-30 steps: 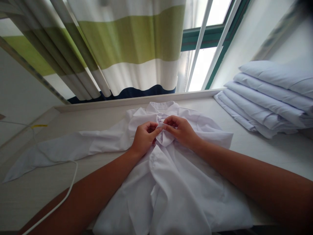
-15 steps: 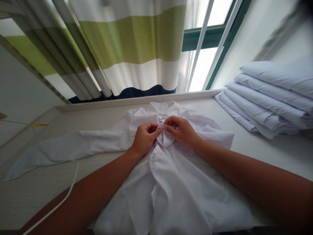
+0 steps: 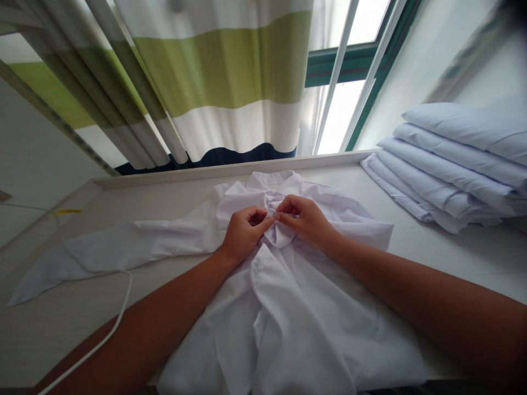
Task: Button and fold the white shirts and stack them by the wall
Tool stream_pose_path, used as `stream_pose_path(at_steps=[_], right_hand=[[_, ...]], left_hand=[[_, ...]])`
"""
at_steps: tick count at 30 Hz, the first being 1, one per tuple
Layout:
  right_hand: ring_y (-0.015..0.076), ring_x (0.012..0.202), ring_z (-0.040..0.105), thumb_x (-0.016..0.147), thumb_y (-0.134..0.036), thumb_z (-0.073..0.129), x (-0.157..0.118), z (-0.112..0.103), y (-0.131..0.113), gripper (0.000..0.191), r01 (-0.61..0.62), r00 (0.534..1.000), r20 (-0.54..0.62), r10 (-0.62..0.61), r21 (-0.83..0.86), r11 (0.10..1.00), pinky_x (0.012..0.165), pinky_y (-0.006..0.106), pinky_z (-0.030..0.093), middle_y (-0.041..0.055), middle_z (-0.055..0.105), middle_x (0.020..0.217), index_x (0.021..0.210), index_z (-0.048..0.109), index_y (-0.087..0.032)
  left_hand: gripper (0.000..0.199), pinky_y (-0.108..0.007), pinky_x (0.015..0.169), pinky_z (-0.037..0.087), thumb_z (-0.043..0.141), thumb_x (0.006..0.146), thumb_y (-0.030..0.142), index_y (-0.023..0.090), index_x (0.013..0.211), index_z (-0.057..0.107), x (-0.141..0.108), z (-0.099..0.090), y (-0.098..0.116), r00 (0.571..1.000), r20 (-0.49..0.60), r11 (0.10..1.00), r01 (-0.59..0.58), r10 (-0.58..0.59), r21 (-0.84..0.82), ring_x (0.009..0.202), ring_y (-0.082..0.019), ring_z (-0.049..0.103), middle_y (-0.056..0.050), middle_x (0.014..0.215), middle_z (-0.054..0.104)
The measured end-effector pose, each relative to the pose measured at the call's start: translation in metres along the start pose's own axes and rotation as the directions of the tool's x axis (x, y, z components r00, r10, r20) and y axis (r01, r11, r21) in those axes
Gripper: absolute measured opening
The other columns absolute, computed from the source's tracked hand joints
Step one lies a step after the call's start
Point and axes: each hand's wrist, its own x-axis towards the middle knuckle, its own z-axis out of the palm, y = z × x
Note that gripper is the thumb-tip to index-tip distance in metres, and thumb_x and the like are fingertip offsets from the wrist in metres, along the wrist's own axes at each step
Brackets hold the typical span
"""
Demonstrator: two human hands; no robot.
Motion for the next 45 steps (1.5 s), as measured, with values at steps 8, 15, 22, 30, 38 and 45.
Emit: stream_pose_path(at_steps=[8,15,22,30,38,45], right_hand=[[0.0148,0.075,0.055,0.086,-0.033,0.071,0.0012,-0.0007,0.0046,0.015,0.046,0.998,0.031,-0.049,0.089,0.995,0.068,0.028,0.041,0.0002,0.065,0.081,0.086,0.065,-0.019],[0.0155,0.076,0.056,0.086,-0.036,0.071,0.0011,-0.0006,0.0042,0.019,0.044,0.998,0.046,-0.05,0.131,0.99,0.069,0.029,0.042,0.0013,0.065,0.082,0.086,0.065,-0.018],[0.0156,0.073,0.057,0.083,-0.036,0.073,0.0012,0.0004,0.0034,0.02,0.025,0.999,0.021,-0.027,0.089,0.996,0.067,0.028,0.042,0.0009,0.067,0.079,0.08,0.064,-0.019],[0.0155,0.072,0.056,0.082,-0.039,0.075,0.0024,-0.0006,0.0013,0.023,0.016,0.999,0.039,-0.02,0.103,0.995,0.066,0.029,0.043,0.0008,0.066,0.078,0.079,0.063,-0.019],[0.0157,0.073,0.056,0.083,-0.041,0.075,0.0019,-0.0018,0.0018,0.025,-0.006,0.997,0.078,-0.004,0.123,0.992,0.067,0.029,0.043,0.0016,0.066,0.079,0.082,0.065,-0.018],[0.0167,0.074,0.057,0.083,-0.043,0.075,0.0029,-0.003,0.0023,0.026,-0.005,0.996,0.087,-0.006,0.122,0.993,0.068,0.03,0.044,0.003,0.068,0.081,0.084,0.067,-0.018]], left_hand=[[0.028,-0.021,0.043,0.035,0.079,0.079,0.041,0.016,0.081,0.067,-0.0001,0.0019,0.0006,0.999,-0.012,0.996,0.036,-0.037,-0.077,0.047,-0.008,0.046,0.004,0.06,0.056],[0.028,-0.021,0.045,0.037,0.078,0.079,0.041,0.017,0.084,0.066,-0.0002,0.001,0.0008,1.0,-0.007,0.999,0.026,-0.026,-0.04,0.05,-0.008,0.046,0.004,0.064,0.056],[0.035,-0.021,0.052,0.038,0.084,0.073,0.046,0.016,0.079,0.065,0.0005,0.0015,0.0027,1.0,-0.026,0.998,-0.012,0.014,0.063,0.057,-0.008,0.046,0.005,0.066,0.053],[0.034,-0.021,0.053,0.037,0.081,0.076,0.047,0.016,0.08,0.067,-0.0007,0.0022,0.0023,0.999,-0.035,0.997,-0.019,0.022,0.071,0.059,-0.009,0.048,0.003,0.068,0.058],[0.031,-0.021,0.05,0.036,0.082,0.075,0.043,0.016,0.076,0.067,0.0007,0.0015,0.0015,1.0,-0.028,1.0,-0.004,0.005,0.025,0.055,-0.008,0.046,0.003,0.064,0.056],[0.031,-0.02,0.045,0.035,0.083,0.073,0.042,0.016,0.076,0.065,-0.0001,0.0023,0.0023,0.999,-0.029,0.999,0.032,-0.033,-0.024,0.05,-0.007,0.045,0.004,0.062,0.055]])
